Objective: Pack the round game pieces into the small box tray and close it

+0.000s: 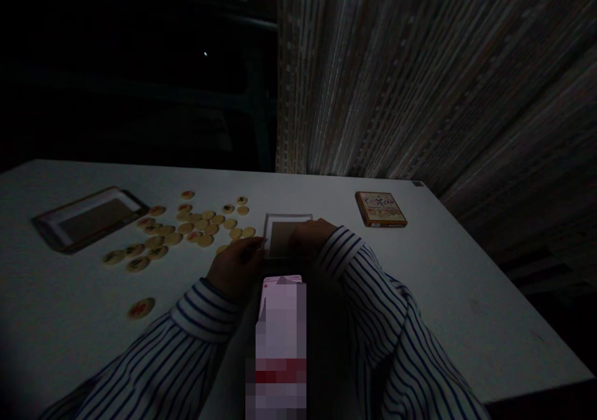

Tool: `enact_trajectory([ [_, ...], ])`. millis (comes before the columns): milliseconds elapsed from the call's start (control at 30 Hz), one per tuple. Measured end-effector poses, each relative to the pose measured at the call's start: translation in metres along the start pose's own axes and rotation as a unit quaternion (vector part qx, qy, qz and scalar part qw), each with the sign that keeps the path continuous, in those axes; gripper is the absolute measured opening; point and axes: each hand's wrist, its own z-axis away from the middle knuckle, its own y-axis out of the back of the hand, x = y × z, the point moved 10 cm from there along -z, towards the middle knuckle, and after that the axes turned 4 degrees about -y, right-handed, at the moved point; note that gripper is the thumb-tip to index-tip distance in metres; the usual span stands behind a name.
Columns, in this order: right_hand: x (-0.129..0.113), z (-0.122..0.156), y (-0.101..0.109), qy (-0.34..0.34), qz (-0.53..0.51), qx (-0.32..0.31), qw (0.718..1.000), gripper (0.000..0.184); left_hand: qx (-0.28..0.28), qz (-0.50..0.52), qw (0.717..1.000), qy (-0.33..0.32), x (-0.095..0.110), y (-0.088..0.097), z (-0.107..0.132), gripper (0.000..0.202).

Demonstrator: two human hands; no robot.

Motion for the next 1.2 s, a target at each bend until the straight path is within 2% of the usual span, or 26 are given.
enact_trajectory([
  [767, 0.002, 0.0, -0.001, -0.009, -0.004, 0.009, 1.0, 0.027, 0.004, 0.001, 1.0, 0.002, 0.0, 0.001, 0.0, 0.029],
  [1033, 0.007, 0.003, 0.004, -0.028, -0.001, 0.009, 1.0, 0.026, 0.001, 0.008, 1.0, 0.008, -0.002, -0.001, 0.0, 0.03],
  [1200, 0.011, 0.01, 0.01, -0.042, -0.038, 0.01, 0.998, 0.025, 0.008, -0.001, 1.0, 0.001, 0.0, 0.001, -0.001, 0.029],
])
